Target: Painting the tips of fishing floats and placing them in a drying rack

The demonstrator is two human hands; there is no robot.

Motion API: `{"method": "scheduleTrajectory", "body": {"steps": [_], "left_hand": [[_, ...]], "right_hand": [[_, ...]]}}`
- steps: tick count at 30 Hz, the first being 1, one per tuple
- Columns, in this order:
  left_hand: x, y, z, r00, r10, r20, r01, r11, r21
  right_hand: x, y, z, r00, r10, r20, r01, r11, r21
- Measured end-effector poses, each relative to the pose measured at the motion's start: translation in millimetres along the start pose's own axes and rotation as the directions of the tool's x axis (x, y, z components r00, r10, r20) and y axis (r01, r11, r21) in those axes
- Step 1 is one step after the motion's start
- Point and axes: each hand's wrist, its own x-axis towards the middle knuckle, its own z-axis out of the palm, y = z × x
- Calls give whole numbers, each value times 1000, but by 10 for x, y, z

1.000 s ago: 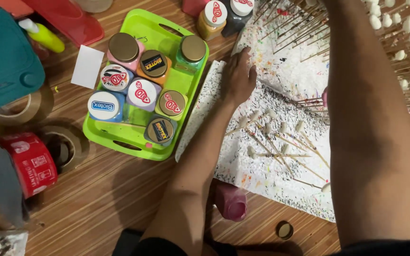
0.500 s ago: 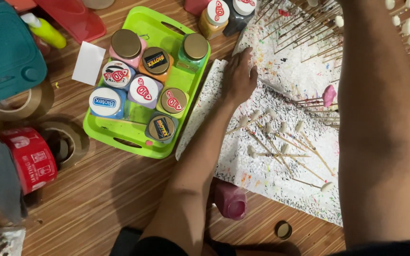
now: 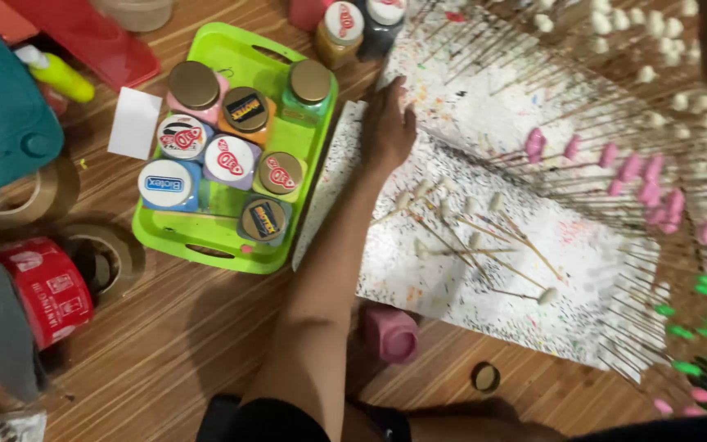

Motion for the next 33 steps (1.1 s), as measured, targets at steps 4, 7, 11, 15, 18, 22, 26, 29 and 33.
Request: {"method": "scheduleTrajectory", "body": {"steps": [4,7,11,15,18,22,26,29,33], "left_hand": [[41,44,-110,998,66,-12,-67,989,-133],[37,228,-283,997,51,65,-38,980,-194],[-32,670,-687,965,104,241,-39,964,-262],[-107,1279,-933,874,123,469,-16,974,-226],[-290,1941,-1166,739,282,612,14,902,-432],[-610,2561,-1436,639,409,652,-207,907,-367],[-916,2585,-1585,626,264,733,122,896,-427],[-1050,2766,-1852,607,303,734,-109,947,-301],[-1269,2530,-1854,651,350,674,-267,936,-228]], "right_hand": [[-171,-405,-509,998,-56,-15,56,998,7],[-486,-810,-440,999,-33,-15,34,998,46],[-960,-929,-202,970,234,-63,-225,967,118],[-1396,-769,75,903,367,-224,-294,907,303],[-1515,-994,100,835,449,-318,-330,871,363],[-1702,-1200,113,736,533,-418,-340,824,453],[-1839,-1387,163,632,584,-510,-318,795,516],[-1932,-1328,371,563,643,-519,-297,744,598],[-2020,-1369,496,554,654,-515,-210,708,674]]}}
